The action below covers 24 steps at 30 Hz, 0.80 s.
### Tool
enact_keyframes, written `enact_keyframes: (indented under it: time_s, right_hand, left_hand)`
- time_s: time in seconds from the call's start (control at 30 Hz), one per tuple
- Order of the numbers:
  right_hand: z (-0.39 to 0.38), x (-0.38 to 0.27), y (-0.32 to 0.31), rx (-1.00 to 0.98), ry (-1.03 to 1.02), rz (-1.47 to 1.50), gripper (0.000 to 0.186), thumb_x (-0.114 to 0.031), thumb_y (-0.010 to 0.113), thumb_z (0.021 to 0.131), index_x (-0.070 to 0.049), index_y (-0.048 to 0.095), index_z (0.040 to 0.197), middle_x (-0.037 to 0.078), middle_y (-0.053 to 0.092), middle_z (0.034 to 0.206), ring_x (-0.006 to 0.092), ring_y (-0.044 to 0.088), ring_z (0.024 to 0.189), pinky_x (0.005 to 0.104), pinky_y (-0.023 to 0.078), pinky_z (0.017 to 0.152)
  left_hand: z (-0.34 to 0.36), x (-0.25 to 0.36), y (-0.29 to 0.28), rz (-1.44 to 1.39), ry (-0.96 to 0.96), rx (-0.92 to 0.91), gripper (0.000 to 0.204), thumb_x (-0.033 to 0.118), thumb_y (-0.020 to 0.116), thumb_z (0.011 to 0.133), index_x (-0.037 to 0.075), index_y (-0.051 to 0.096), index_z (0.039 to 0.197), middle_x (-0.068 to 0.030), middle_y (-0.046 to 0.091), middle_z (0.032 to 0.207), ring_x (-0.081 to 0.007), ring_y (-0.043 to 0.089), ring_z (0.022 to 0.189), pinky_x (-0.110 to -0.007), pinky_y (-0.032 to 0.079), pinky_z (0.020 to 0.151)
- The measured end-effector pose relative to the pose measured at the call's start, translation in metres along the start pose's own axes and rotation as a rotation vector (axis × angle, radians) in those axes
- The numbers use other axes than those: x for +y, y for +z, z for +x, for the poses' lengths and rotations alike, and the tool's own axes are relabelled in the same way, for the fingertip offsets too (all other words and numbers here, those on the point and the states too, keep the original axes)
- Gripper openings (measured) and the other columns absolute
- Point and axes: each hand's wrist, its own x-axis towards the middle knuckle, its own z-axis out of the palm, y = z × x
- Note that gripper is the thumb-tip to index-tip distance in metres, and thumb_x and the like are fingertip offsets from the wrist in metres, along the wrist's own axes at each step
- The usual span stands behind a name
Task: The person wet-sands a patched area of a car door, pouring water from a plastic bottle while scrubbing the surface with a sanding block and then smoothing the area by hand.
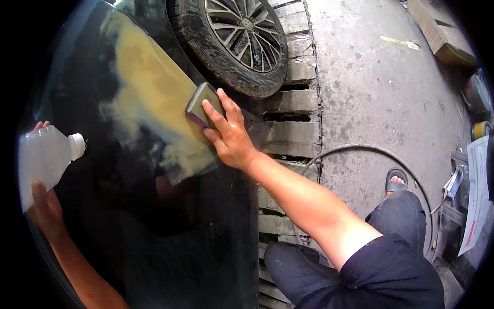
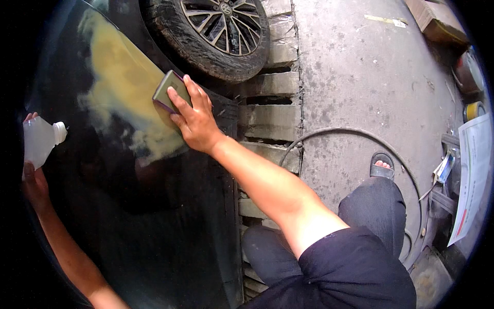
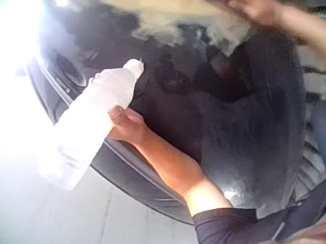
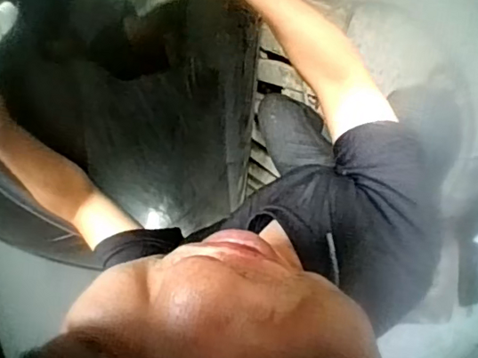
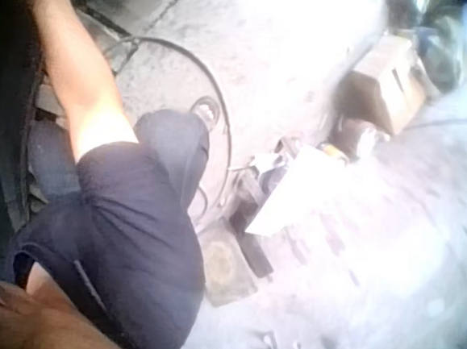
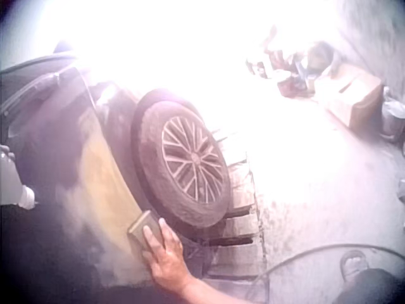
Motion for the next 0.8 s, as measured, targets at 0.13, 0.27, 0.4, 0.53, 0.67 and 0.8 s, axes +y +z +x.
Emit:
enact_keyframes:
  time_s: [0.13, 0.27, 0.4, 0.53, 0.67, 0.8]
  right_hand:
    - [-0.075, -0.043, 0.007, -0.121, 0.019, 0.109, 0.08, -0.004, 0.073, 0.082, -0.024, 0.045, 0.154, 0.024, 0.023, 0.164, 0.044, 0.028, 0.149, 0.058, 0.025, 0.118]
    - [-0.047, -0.035, 0.004, -0.123, -0.062, 0.101, 0.076, -0.007, 0.073, 0.084, -0.022, 0.045, 0.153, 0.025, 0.023, 0.163, 0.0453, 0.029, 0.147, 0.0562, 0.026, 0.117]
    - [0.017, -0.022, 0.001, -0.053, 0.016, 0.015, 0.071, -0.008, 0.069, 0.088, -0.019, 0.044, 0.153, 0.026, 0.022, 0.163, 0.0461, 0.031, 0.144, 0.0536, 0.027, 0.117]
    - [-0.045, -0.056, 0.011, -0.084, 0.015, 0.097, 0.072, -0.007, 0.071, 0.085, -0.02, 0.047, 0.152, 0.024, 0.024, 0.162, 0.0443, 0.032, 0.145, 0.0546, 0.027, 0.117]
    - [-0.038, -0.057, 0.011, -0.089, -0.009, 0.094, 0.072, -0.008, 0.071, 0.086, -0.019, 0.046, 0.152, 0.025, 0.025, 0.162, 0.0438, 0.033, 0.145, 0.054, 0.028, 0.116]
    - [0.051, -0.03, 0.01, 0.043, 0.026, -0.046, 0.068, -0.012, 0.066, 0.091, -0.017, 0.042, 0.154, 0.028, 0.025, 0.161, 0.046, 0.034, 0.142, 0.0534, 0.028, 0.114]
  left_hand:
    - [0.0, 0.002, -0.005, 0.013, -0.003, -0.008, 0.092, 0.07, 0.062, 0.083, 0.007, 0.047, 0.149, -0.0186, 0.053, 0.148, -0.035, 0.049, 0.14, -0.055, 0.037, 0.117]
    - [0.0, 0.006, -0.003, 0.019, 0.005, -0.008, 0.093, 0.071, 0.061, 0.083, 0.006, 0.047, 0.149, -0.0189, 0.053, 0.149, -0.035, 0.049, 0.14, -0.055, 0.037, 0.117]
    - [-0.001, 0.002, 0.002, 0.01, -0.017, 0.001, 0.095, 0.072, 0.061, 0.083, 0.006, 0.046, 0.149, -0.0193, 0.053, 0.149, -0.0349, 0.05, 0.14, -0.055, 0.037, 0.117]
    - [0.0, 0.01, -0.007, 0.039, -0.022, -0.008, 0.095, 0.072, 0.06, 0.083, 0.006, 0.046, 0.149, -0.0193, 0.053, 0.149, -0.035, 0.049, 0.14, -0.055, 0.037, 0.117]
    - [-0.002, 0.014, -0.006, 0.039, 0.009, -0.017, 0.093, 0.071, 0.061, 0.083, 0.006, 0.046, 0.149, -0.0194, 0.053, 0.148, -0.0352, 0.049, 0.14, -0.055, 0.037, 0.117]
    - [0.003, 0.012, 0.002, 0.016, 0.026, -0.012, 0.092, 0.069, 0.061, 0.084, 0.006, 0.046, 0.149, -0.0195, 0.053, 0.148, -0.0353, 0.05, 0.14, -0.055, 0.036, 0.118]
